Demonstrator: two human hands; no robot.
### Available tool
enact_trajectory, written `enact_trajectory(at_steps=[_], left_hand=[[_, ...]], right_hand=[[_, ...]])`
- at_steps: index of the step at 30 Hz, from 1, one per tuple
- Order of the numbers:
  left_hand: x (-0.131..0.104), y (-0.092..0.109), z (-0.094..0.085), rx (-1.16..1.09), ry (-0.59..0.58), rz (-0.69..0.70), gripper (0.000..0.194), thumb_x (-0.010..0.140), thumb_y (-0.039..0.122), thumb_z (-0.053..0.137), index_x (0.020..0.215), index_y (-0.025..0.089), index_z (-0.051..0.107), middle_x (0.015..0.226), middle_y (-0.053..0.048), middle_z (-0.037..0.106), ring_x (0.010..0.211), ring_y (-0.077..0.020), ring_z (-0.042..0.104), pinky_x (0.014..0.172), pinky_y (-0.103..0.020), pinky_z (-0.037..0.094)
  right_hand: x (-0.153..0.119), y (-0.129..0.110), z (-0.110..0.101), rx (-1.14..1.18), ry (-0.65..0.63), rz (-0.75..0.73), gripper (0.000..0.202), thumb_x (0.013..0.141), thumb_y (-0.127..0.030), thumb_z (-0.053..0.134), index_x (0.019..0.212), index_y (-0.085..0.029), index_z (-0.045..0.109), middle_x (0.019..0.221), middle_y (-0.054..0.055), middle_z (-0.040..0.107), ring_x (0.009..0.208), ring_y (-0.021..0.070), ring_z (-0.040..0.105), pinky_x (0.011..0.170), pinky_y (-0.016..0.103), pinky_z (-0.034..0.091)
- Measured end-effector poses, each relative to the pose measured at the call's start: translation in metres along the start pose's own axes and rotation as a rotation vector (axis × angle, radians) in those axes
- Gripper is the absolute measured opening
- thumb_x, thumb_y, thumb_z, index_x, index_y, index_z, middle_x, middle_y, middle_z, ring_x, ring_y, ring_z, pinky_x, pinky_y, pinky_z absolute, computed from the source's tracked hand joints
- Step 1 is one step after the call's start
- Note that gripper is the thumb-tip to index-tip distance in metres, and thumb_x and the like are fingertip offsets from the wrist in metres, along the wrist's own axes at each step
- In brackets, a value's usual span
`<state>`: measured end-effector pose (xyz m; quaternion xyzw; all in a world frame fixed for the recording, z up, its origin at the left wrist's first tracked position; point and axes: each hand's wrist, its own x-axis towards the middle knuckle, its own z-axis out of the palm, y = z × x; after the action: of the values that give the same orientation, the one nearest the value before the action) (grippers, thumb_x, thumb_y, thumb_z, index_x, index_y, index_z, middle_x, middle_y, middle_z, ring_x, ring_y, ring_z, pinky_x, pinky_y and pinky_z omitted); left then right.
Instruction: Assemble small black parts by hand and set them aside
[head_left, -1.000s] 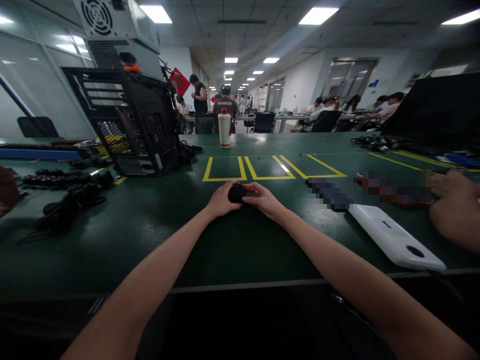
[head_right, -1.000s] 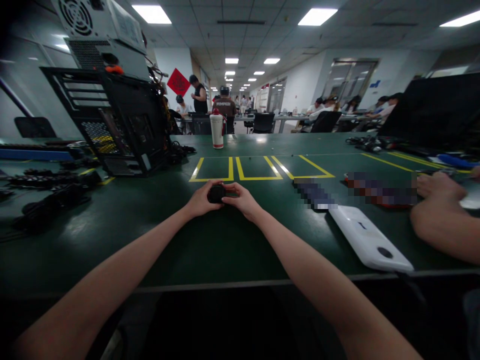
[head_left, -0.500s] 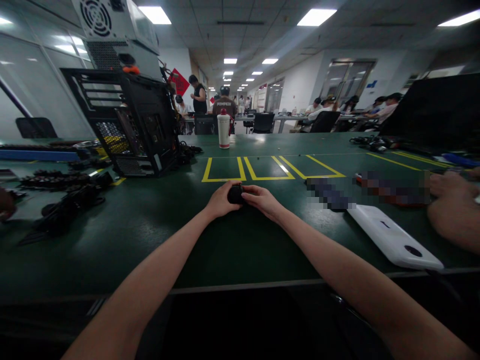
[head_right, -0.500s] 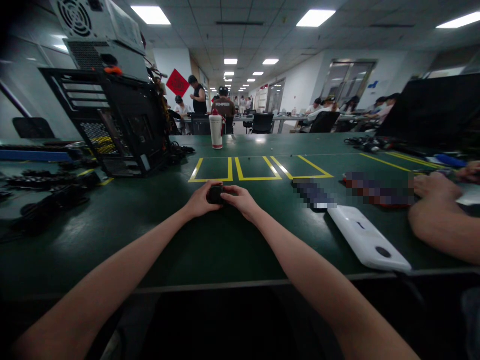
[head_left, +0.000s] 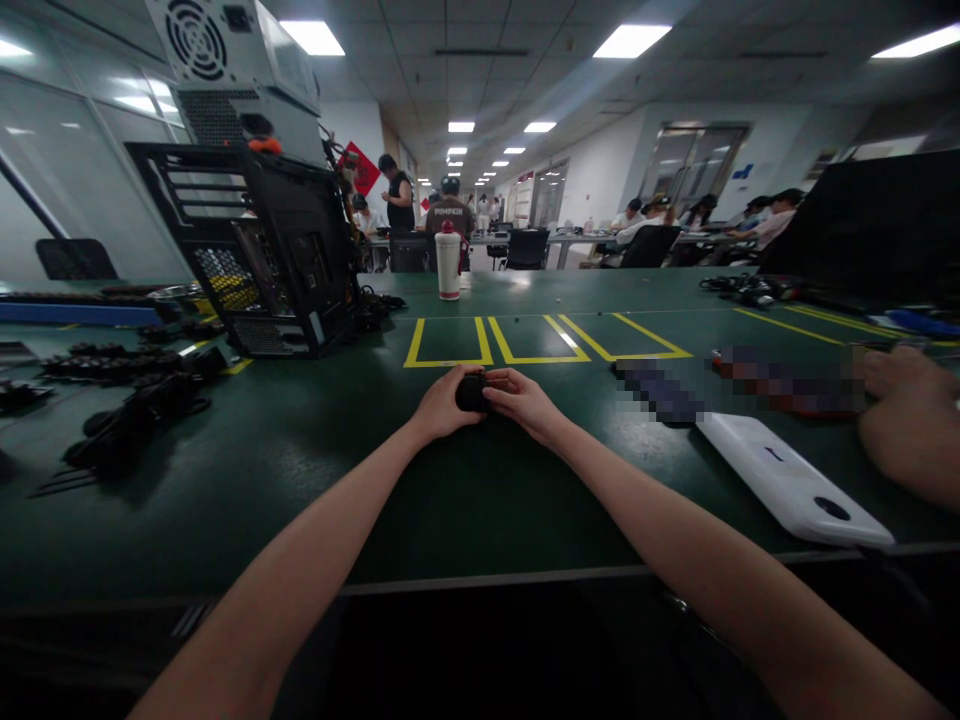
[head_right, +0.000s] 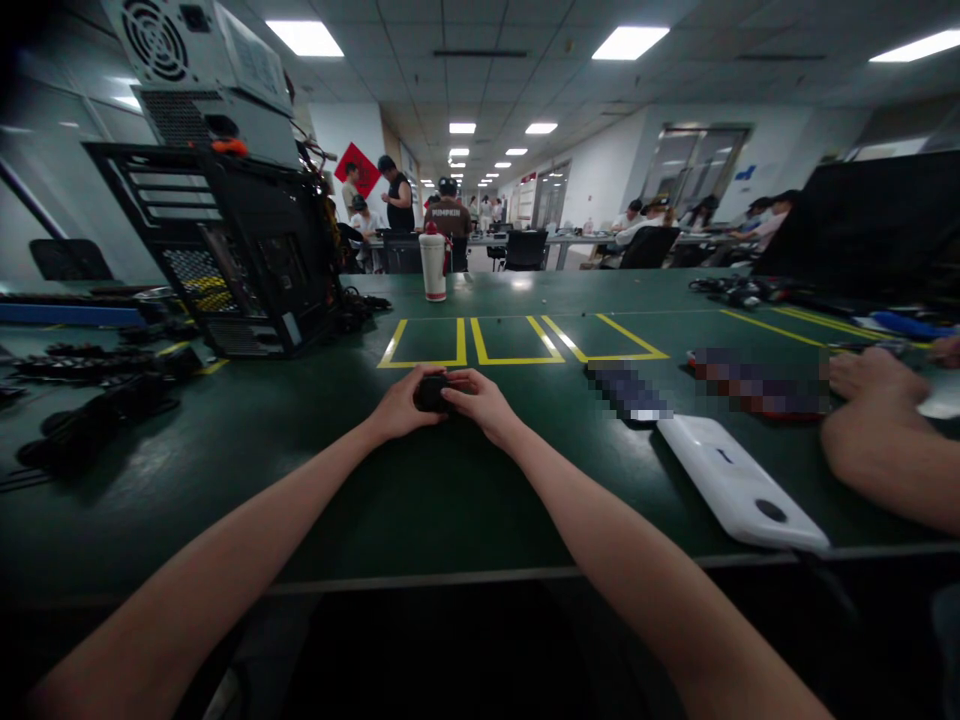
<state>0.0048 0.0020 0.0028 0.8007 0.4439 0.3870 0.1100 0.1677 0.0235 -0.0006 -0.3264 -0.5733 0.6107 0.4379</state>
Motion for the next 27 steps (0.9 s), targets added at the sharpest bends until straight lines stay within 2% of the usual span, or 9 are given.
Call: enact_trajectory(at_steps=[4, 7, 10, 15, 21, 27], left_hand=[[-0.0001, -0.0003, -0.0003, 0.001, 0.001, 0.000, 0.060, 0.057, 0.022, 0.067, 0.111, 0.023, 0.041, 0.113, -0.004, 0.051, 0.103, -0.0229, 0.050, 0.088, -0.039, 0.040], [-0.0001, -0.0004, -0.0004, 0.003, 0.002, -0.003, 0.060, 0.057, 0.023, 0.067, 0.112, 0.023, 0.041, 0.113, -0.004, 0.051, 0.103, -0.0231, 0.050, 0.088, -0.039, 0.039], [0.0002, -0.0001, -0.0005, 0.008, -0.004, -0.012, 0.061, 0.057, 0.023, 0.067, 0.112, 0.023, 0.041, 0.113, -0.004, 0.051, 0.103, -0.0233, 0.050, 0.088, -0.040, 0.039], [0.0003, 0.0001, -0.0002, 0.007, 0.001, -0.009, 0.062, 0.056, 0.022, 0.067, 0.112, 0.023, 0.041, 0.112, -0.004, 0.052, 0.103, -0.0225, 0.050, 0.088, -0.038, 0.040], [-0.0003, 0.0001, -0.0004, 0.007, 0.007, 0.004, 0.060, 0.056, 0.023, 0.067, 0.111, 0.023, 0.042, 0.111, -0.003, 0.052, 0.103, -0.0227, 0.050, 0.088, -0.039, 0.039], [0.0000, 0.0003, -0.0001, 0.005, 0.013, -0.008, 0.060, 0.056, 0.023, 0.067, 0.111, 0.024, 0.042, 0.110, -0.003, 0.053, 0.100, -0.0225, 0.051, 0.085, -0.038, 0.040]], right_hand=[[-0.0014, -0.0008, -0.0004, 0.022, -0.038, -0.006, 0.037, 0.059, -0.017, 0.067, 0.093, -0.020, 0.057, 0.097, 0.002, 0.057, 0.086, 0.0128, 0.055, 0.082, 0.031, 0.042], [-0.0030, -0.0004, -0.0010, 0.012, -0.046, -0.042, 0.038, 0.055, -0.014, 0.069, 0.091, -0.020, 0.056, 0.095, 0.002, 0.058, 0.087, 0.0141, 0.055, 0.082, 0.033, 0.042], [-0.0038, -0.0003, -0.0008, 0.002, -0.046, -0.012, 0.038, 0.057, -0.019, 0.069, 0.092, -0.022, 0.054, 0.088, 0.001, 0.059, 0.080, 0.0133, 0.056, 0.079, 0.033, 0.043], [-0.0027, -0.0003, 0.0008, 0.010, -0.023, 0.000, 0.025, 0.065, -0.030, 0.063, 0.087, -0.022, 0.053, 0.083, -0.001, 0.058, 0.075, 0.0102, 0.056, 0.075, 0.029, 0.044], [-0.0061, -0.0019, -0.0002, -0.037, -0.043, -0.076, 0.028, 0.059, -0.020, 0.067, 0.083, -0.022, 0.053, 0.093, -0.001, 0.055, 0.077, 0.0108, 0.055, 0.069, 0.028, 0.045], [-0.0059, 0.0005, -0.0023, -0.031, -0.067, -0.116, 0.039, 0.058, -0.015, 0.066, 0.094, -0.023, 0.054, 0.104, 0.001, 0.054, 0.087, 0.0130, 0.054, 0.078, 0.031, 0.044]])
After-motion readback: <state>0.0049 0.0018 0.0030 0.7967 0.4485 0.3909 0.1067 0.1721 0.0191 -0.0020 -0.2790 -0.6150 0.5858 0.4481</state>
